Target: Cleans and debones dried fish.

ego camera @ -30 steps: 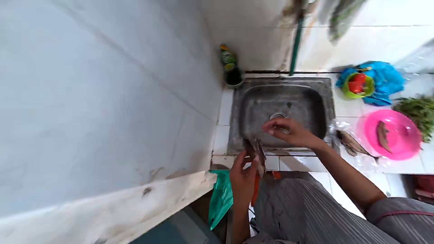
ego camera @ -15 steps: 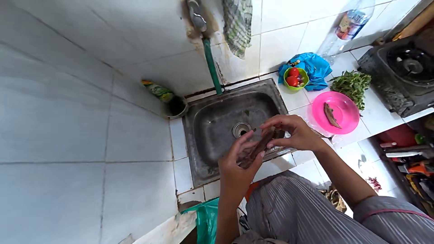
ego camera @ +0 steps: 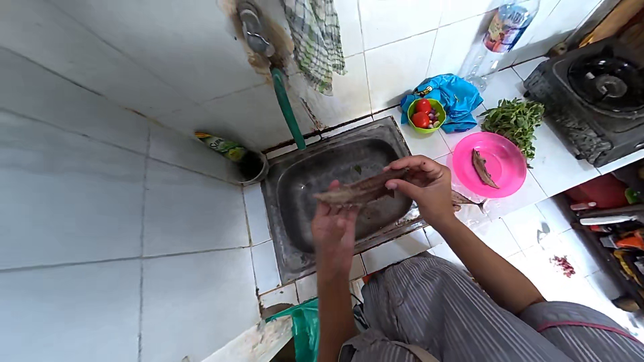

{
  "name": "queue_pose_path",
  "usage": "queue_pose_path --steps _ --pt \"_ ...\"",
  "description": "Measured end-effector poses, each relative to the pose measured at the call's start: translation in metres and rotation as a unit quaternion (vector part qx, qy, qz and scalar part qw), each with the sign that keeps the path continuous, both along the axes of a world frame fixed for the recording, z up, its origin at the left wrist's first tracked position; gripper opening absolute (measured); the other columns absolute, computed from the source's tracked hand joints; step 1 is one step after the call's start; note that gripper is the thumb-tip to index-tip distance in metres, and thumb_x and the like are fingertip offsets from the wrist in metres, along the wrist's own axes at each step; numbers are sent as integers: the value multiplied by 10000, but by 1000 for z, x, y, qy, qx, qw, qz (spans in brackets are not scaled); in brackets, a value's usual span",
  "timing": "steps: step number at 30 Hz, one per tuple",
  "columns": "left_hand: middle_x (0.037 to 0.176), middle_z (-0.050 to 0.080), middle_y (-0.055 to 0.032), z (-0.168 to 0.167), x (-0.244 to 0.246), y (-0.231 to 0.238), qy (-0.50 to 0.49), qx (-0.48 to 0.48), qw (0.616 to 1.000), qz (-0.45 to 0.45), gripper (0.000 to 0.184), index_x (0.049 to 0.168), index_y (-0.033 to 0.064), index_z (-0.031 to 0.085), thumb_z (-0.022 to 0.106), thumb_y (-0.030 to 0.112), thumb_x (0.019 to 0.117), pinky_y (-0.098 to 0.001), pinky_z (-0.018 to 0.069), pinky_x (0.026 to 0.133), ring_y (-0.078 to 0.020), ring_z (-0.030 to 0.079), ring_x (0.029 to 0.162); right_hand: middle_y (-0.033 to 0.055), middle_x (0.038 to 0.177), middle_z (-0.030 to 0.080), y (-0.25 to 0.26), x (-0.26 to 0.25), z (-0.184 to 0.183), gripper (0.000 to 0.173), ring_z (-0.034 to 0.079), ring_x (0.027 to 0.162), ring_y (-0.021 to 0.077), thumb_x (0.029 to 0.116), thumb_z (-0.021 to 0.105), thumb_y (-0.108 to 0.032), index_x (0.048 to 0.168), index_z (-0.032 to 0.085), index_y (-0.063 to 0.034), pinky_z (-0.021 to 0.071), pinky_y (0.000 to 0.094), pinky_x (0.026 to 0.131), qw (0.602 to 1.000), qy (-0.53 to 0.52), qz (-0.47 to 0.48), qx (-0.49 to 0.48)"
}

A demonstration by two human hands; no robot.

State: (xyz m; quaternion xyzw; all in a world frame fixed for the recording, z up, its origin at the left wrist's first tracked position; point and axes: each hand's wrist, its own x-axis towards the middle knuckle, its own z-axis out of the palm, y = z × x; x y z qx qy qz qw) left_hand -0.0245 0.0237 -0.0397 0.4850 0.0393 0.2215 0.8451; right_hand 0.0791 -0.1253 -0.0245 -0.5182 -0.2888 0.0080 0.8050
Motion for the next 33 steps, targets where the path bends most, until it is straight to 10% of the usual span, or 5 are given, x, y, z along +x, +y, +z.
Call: queue_pose_path --steps 7,19,33 --pt "1087 737 44 10 37 -38 83 -149 980 106 262 1272 173 549 446 53 1063 -228 608 807 -73 729 929 83 1061 740 22 -9 -17 282 690 1022 74 790 820 14 1046 711 65 566 227 930 990 -61 -97 -78" --pt "1062 761 91 13 42 -9 4 -63 996 57 478 1372 274 544 729 259 932 -289 626 849 -92 746 934 60 988 731 -21 17 15 103 631 1078 146 882 796 -126 911 764 -33 500 264 961 925 -311 -102 -193" --pt "1082 749 86 14 44 -4 33 -62 993 91 463 1397 230 537 689 172 963 -227 618 793 -56 733 921 52 941 737 -9 38 16 56 622 1017 169 927 745 -113 912 780 -73 454 314 935 898 -382 -69 -207"
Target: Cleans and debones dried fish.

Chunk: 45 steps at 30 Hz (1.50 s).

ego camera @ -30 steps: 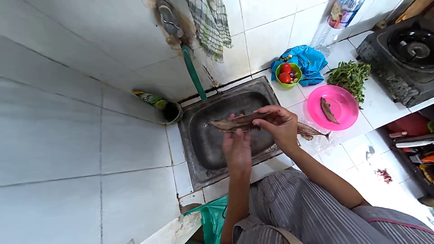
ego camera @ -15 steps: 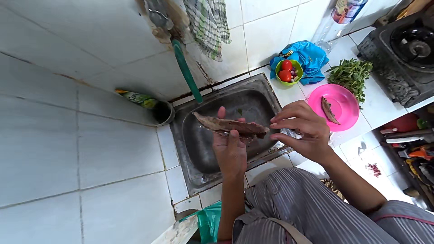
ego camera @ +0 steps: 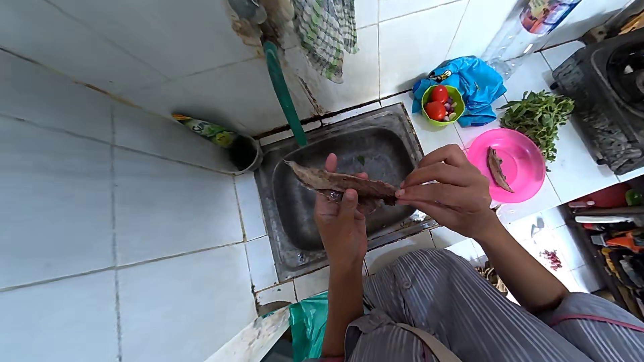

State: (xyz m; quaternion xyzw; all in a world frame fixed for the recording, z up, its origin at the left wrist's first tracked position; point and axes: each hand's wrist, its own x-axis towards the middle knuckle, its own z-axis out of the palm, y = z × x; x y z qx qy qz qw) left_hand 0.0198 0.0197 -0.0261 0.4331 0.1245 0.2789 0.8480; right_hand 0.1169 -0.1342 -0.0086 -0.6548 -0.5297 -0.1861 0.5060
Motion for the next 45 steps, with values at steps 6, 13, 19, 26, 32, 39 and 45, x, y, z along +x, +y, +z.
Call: queue_pose_path --steps 6,13,19,26,32,39,45 --pt "1091 748 83 0 1 1 19 9 1000 -3 430 1403 208 535 635 129 992 -240 623 804 -69 739 925 64 932 716 1 6 0 145 620 998 181 992 665 -161 905 720 -60 461 305 898 999 -22 1 -50" --pt "1087 748 61 -1 4 1 4 13 1000 -12 446 1426 191 499 608 104 1003 -317 625 877 -122 744 968 85 956 668 4 8 -4 199 608 1009 212 1030 600 -214 915 666 -66 430 360 929 995 -30 -6 -98" --pt "1100 744 64 1 3 0 30 11 999 -7 424 1429 189 498 556 81 1023 -289 630 840 -105 746 940 91 947 644 7 6 -5 204 598 1001 223 1050 558 -212 915 613 -69 409 376 945 992 -45 -14 -118" --pt "1097 740 69 0 3 3 45 24 999 -2 443 1449 183 467 534 68 1026 -283 628 843 -98 742 944 100 935 631 9 3 -6 161 595 990 237 1033 566 -166 906 583 -69 404 387 953 990 -52 -19 -126" --pt "1135 720 94 -2 -3 26 67 71 994 49 456 1484 185 398 496 89 1049 -269 608 876 -83 722 996 97 946 626 0 4 -7 200 589 1008 232 1060 514 -197 919 583 -74 402 383 956 991 -40 -14 -123" --pt "1140 725 85 -3 -11 34 43 67 993 82 451 1475 194 434 543 137 1041 -296 609 896 -100 725 1003 61 955 592 3 7 -17 180 577 992 111 1048 550 -179 934 572 -41 472 241 906 991 117 60 -38" --pt "1148 712 94 -8 -16 36 54 68 993 83 408 1450 203 465 521 140 1050 -286 609 884 -87 715 1007 -19 913 653 13 9 -39 72 618 888 3 951 668 -78 893 665 -36 534 183 815 919 367 142 -12"
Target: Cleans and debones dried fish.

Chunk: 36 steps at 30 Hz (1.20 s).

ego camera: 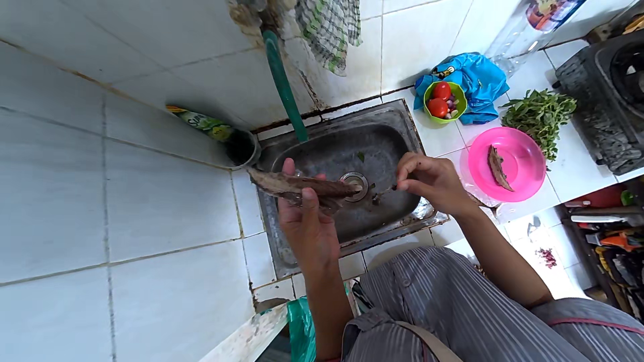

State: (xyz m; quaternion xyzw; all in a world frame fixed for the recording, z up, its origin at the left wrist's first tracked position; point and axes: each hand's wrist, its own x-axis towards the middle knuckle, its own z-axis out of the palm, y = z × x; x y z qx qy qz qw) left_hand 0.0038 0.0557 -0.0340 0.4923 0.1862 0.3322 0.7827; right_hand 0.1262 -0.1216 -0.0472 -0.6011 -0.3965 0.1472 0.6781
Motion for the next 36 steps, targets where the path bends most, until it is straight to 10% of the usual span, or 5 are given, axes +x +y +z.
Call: queue_pose_path --steps 5,13,28,36 --pt "1097 729 77 5 1 -6 17 -14 1000 11 386 1434 165 486 481 96 1054 -277 613 860 -83 723 973 144 989 769 10 -6 -37 147 722 957 288 947 695 -73 1028 792 2 509 540 926 956 -149 -66 -244" --pt "921 732 91 11 6 -21 73 26 995 65 210 1184 123 636 549 44 1010 -190 608 689 -10 708 778 107 974 730 19 -19 27 174 671 931 113 962 631 -59 1010 756 53 546 264 858 980 -173 -90 -35" --pt "977 739 75 9 10 -25 86 51 993 68 287 1230 82 606 626 -4 957 -213 615 752 -36 725 853 72 939 737 18 -14 24 108 674 908 82 924 688 -57 929 763 20 544 250 832 986 -138 -79 -55" --pt "1026 746 89 8 8 -26 65 102 990 69 321 1237 106 598 651 -7 941 -230 621 788 -42 730 915 86 904 743 15 -14 28 109 666 881 176 865 701 -83 900 788 -28 478 366 824 940 -300 -131 -95"
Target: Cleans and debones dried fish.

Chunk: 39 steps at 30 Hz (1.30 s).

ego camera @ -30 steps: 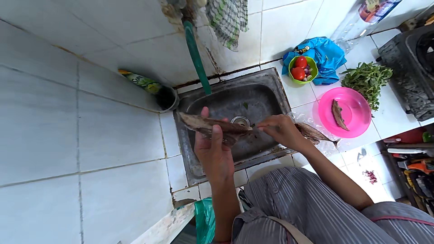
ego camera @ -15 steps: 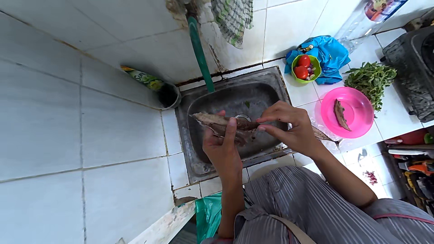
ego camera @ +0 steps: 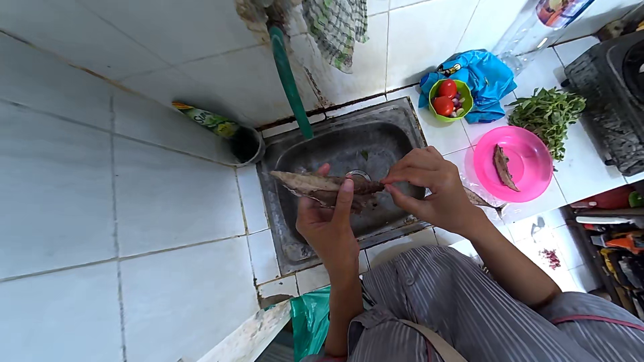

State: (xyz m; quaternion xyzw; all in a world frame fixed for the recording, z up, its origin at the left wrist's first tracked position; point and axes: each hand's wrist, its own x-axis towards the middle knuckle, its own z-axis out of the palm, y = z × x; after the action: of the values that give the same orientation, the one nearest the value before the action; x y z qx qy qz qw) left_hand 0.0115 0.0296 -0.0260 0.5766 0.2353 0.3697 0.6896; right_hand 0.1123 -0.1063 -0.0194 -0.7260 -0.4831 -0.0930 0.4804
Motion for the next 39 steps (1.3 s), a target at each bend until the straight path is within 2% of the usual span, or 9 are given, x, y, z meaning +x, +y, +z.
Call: queue_pose_path --steps 9,17,25,28,30,31,34,37,39 --pt "1092 753 84 0 -4 -2 -46 55 997 -22 355 1264 148 576 688 55 940 -263 627 822 -81 735 989 84 844 735 3 -1 6 97 665 842 202 855 689 -87 835 767 -33 460 386 822 995 -86 -42 -10" --pt "1123 752 97 0 -5 -2 -112 75 990 -52 324 1243 272 603 707 181 950 -304 618 903 -108 732 1030 100 834 729 4 -4 10 83 661 837 199 846 711 -85 822 747 -13 457 384 849 991 -119 -55 37" --pt "1119 743 104 1 -5 -1 -102 61 991 -54 336 1265 250 574 696 178 960 -297 622 878 -98 729 1014 95 820 726 1 -3 14 73 659 828 187 822 723 -86 808 740 -16 451 380 850 994 -97 -39 42" --pt "1103 725 112 2 -5 -1 -65 45 995 -61 338 1321 201 506 621 150 1007 -304 626 863 -99 729 985 69 823 732 -2 1 16 66 659 830 146 794 716 -100 790 740 -38 458 340 815 1000 8 20 20" --pt "1078 719 76 4 -4 -1 -46 21 996 -80 336 1358 150 464 565 151 1037 -327 646 829 -134 743 944 40 807 720 -3 5 15 39 647 793 71 771 720 -74 782 737 -41 490 239 728 990 125 68 5" --pt "1069 698 72 5 -3 -1 -25 14 996 -86 353 1383 124 437 534 135 1044 -321 648 818 -126 737 922 17 801 710 -3 8 13 22 641 763 13 777 717 -54 783 733 -40 520 166 680 978 192 88 -3" --pt "1037 702 49 6 -1 -1 51 2 994 -92 338 1396 70 436 465 107 1062 -270 638 730 -86 729 826 -77 742 685 -3 15 9 64 582 656 -85 805 706 -8 781 715 -66 479 107 587 910 394 126 -31" --pt "981 719 46 5 1 0 104 8 990 -100 302 1356 48 459 473 118 1063 -225 608 697 -50 711 786 -109 662 645 -3 19 6 112 545 578 -85 807 681 17 767 700 -86 445 115 533 856 493 141 -59" --pt "948 700 53 5 1 0 125 20 987 -99 310 1342 36 474 502 116 1044 -199 589 694 -24 690 774 -110 669 665 -3 20 3 145 585 599 -74 819 657 34 774 697 -98 482 122 559 827 536 159 -54"
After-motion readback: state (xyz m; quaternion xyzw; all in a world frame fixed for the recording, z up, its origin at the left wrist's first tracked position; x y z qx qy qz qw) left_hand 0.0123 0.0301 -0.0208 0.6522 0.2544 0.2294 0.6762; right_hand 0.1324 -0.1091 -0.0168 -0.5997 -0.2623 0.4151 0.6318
